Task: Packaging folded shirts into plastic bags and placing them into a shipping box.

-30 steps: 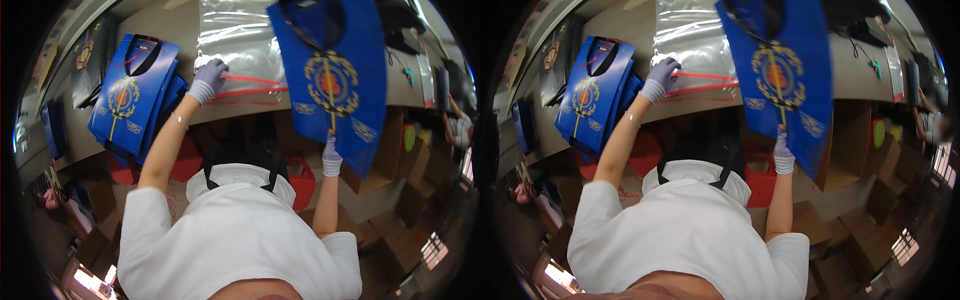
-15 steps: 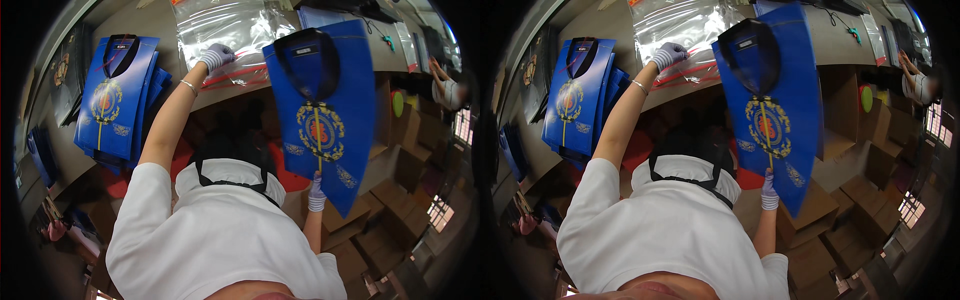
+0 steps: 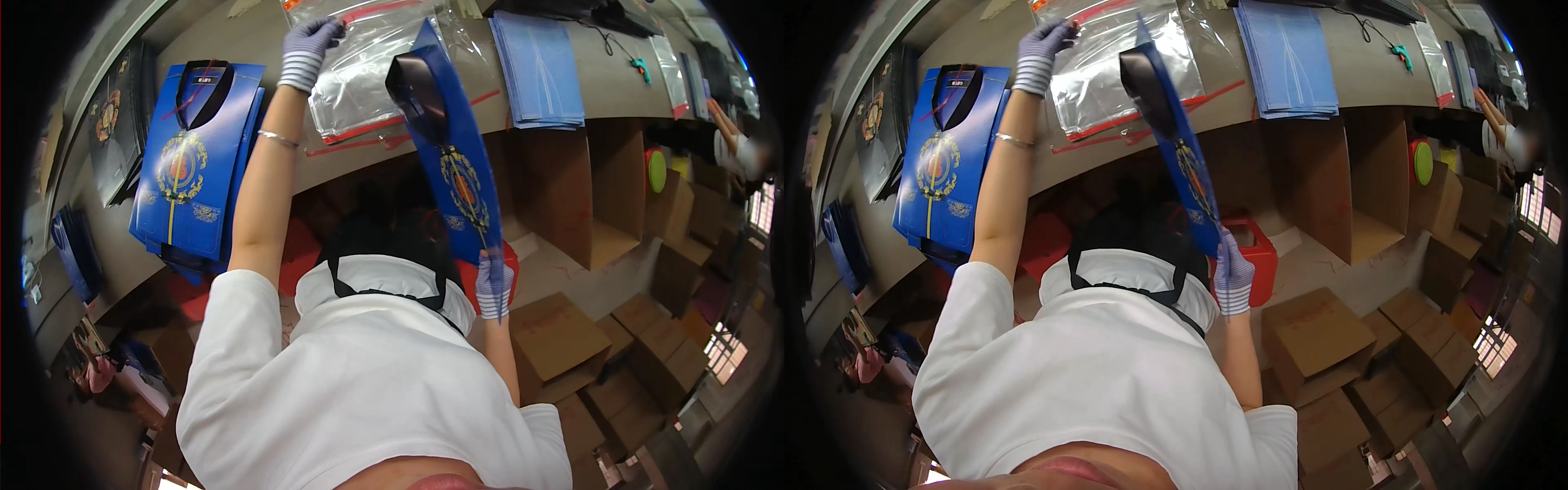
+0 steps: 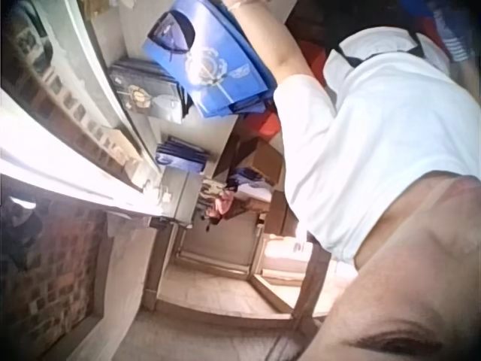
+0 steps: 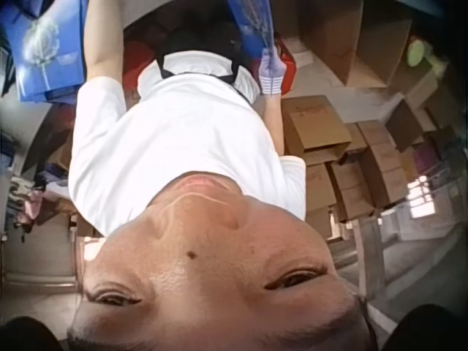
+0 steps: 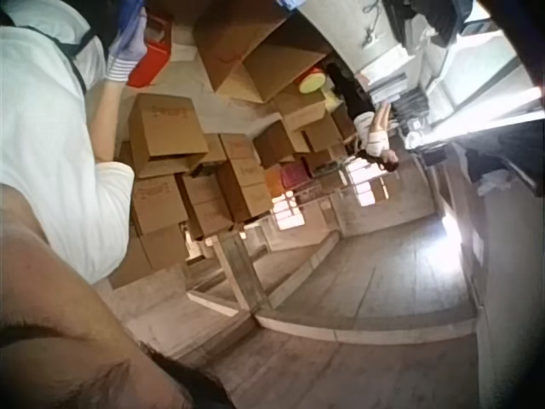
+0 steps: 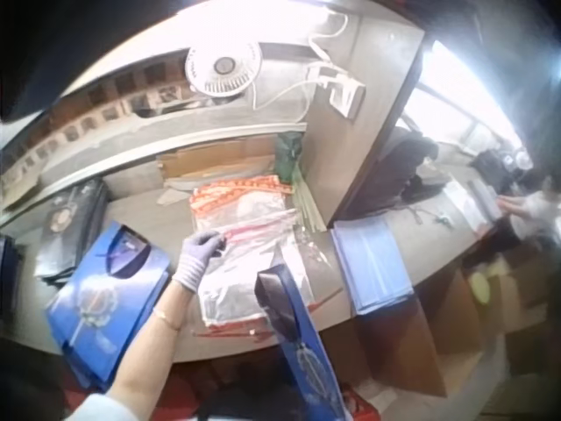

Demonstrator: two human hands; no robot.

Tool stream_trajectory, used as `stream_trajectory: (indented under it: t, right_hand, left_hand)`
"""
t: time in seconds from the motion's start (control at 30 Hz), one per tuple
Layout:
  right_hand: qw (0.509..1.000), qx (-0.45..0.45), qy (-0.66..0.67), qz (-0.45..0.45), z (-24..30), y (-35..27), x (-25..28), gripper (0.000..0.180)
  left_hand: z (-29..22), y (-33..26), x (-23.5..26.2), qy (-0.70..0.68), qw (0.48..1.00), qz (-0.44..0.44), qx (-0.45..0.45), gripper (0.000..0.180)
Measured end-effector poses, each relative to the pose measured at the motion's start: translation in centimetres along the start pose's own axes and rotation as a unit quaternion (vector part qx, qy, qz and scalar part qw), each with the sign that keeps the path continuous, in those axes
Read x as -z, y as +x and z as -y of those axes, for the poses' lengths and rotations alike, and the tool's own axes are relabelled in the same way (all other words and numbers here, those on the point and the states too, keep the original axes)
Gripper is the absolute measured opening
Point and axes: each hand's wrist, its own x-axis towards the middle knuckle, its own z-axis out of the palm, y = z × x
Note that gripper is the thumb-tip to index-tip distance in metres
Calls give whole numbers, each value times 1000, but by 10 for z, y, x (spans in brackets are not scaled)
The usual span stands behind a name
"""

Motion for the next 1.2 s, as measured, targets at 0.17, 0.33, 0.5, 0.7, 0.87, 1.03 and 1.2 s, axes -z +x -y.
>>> stream_trajectory:
  t: [0.17, 0.33, 0.5, 0.7, 0.87, 1.03, 1.2]
  right_hand:
    - [991, 52, -44, -117, -15, 13, 45, 30]
    - [977, 24, 78, -200, -18, -12, 100, 22]
    - [962, 145, -151, -174, 49, 5, 59, 25]
    - [996, 24, 0, -88, 38, 18, 8, 24]
    - [979, 62, 21, -192, 0, 28, 23, 28]
    - [887, -189, 418, -46, -5, 30, 143, 37]
    - [868, -248, 427, 52, 31, 35, 119, 43]
  left_hand:
    - [14, -28, -8, 283, 935, 201, -72, 16]
    - [93, -37, -42, 425, 887, 161, 83, 21]
    - [127, -19, -42, 297, 925, 166, 169, 19]
    - [49, -4, -41, 282, 953, -57, -96, 17]
    - [-28, -23, -36, 332, 909, -92, -235, 22]
    - [-9, -46, -22, 360, 901, -62, -234, 20]
    - [8, -68, -24, 362, 902, 25, -234, 18]
